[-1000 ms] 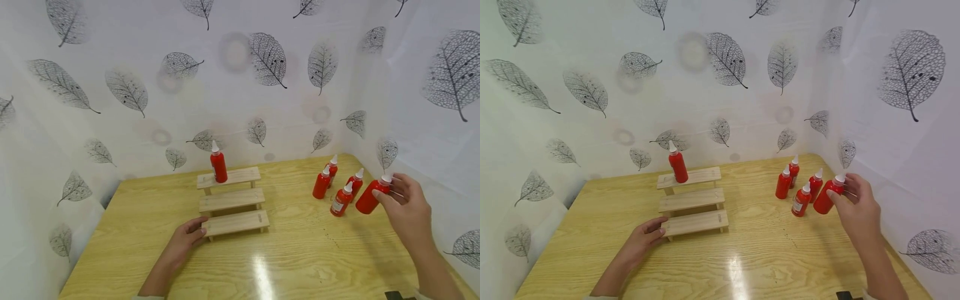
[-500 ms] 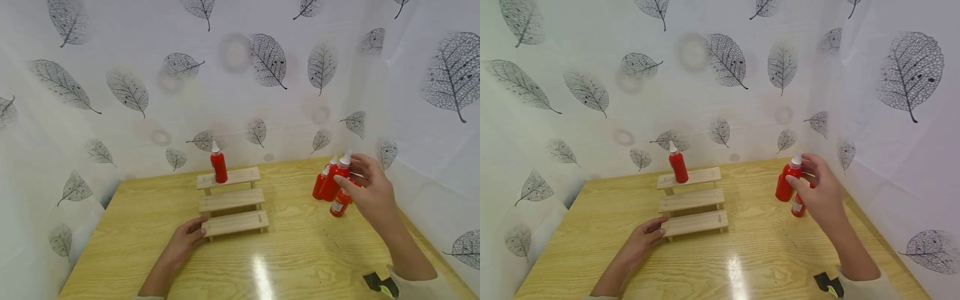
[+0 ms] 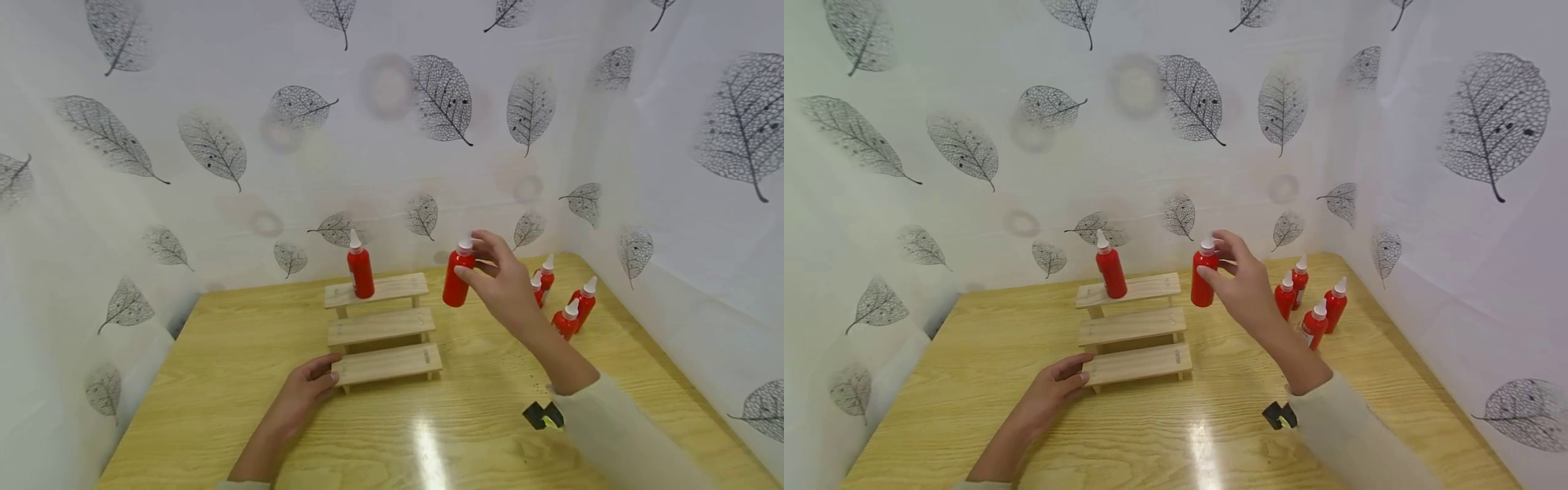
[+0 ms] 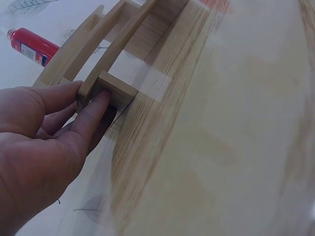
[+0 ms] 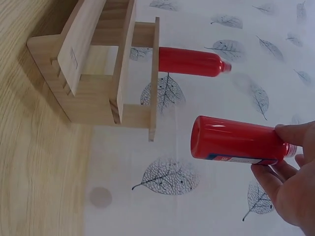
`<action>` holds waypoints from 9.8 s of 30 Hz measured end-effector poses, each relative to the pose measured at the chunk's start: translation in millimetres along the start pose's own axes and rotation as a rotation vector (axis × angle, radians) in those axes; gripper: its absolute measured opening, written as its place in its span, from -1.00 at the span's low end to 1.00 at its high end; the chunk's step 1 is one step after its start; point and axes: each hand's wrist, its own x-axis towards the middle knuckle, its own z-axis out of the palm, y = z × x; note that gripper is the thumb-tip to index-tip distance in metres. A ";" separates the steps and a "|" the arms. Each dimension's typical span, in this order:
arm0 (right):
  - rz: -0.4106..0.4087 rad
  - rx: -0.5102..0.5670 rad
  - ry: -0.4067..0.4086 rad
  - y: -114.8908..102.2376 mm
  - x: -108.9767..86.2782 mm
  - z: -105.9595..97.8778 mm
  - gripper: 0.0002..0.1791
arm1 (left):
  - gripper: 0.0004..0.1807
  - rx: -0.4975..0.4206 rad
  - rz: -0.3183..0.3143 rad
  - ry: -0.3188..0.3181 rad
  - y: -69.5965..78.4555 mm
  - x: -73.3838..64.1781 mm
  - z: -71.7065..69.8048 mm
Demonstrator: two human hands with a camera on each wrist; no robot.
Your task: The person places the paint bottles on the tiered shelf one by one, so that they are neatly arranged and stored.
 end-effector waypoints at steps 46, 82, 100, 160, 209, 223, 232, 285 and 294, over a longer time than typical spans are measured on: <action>-0.153 -0.082 -0.058 18.6 57.2 109.2 -0.41 | -0.42 0.005 0.010 0.019 0.8 0.9 0.8; 0.150 -0.314 0.174 31.1 -58.9 -69.3 -0.37 | -0.43 0.034 -0.004 0.019 -0.3 0.0 1.4; 0.369 -0.032 0.369 103.3 -101.1 -103.8 -0.33 | -0.40 0.036 0.003 0.016 0.7 -1.6 2.1; 0.106 -0.035 0.029 51.0 -51.6 -1.1 -0.39 | -0.41 0.022 -0.005 0.018 1.7 -1.6 2.8; -0.164 0.025 -0.141 13.6 1.4 162.0 -0.43 | -0.45 -0.003 -0.016 0.069 -2.1 4.4 1.3; -0.196 -0.030 -0.141 14.2 -2.3 165.1 -0.36 | -0.46 -0.007 -0.019 0.059 -0.2 2.3 1.1; -0.123 -0.049 -0.120 11.1 -9.4 142.9 -0.36 | -0.46 -0.020 -0.017 0.060 -1.5 2.5 0.6; 0.387 -0.259 0.382 135.8 -71.6 -126.9 -0.28 | -0.43 -0.035 -0.008 0.052 -1.2 3.0 1.4; 0.456 -0.250 0.300 147.0 -67.6 -127.1 -0.23 | -0.44 -0.049 -0.015 0.059 -1.4 3.3 1.9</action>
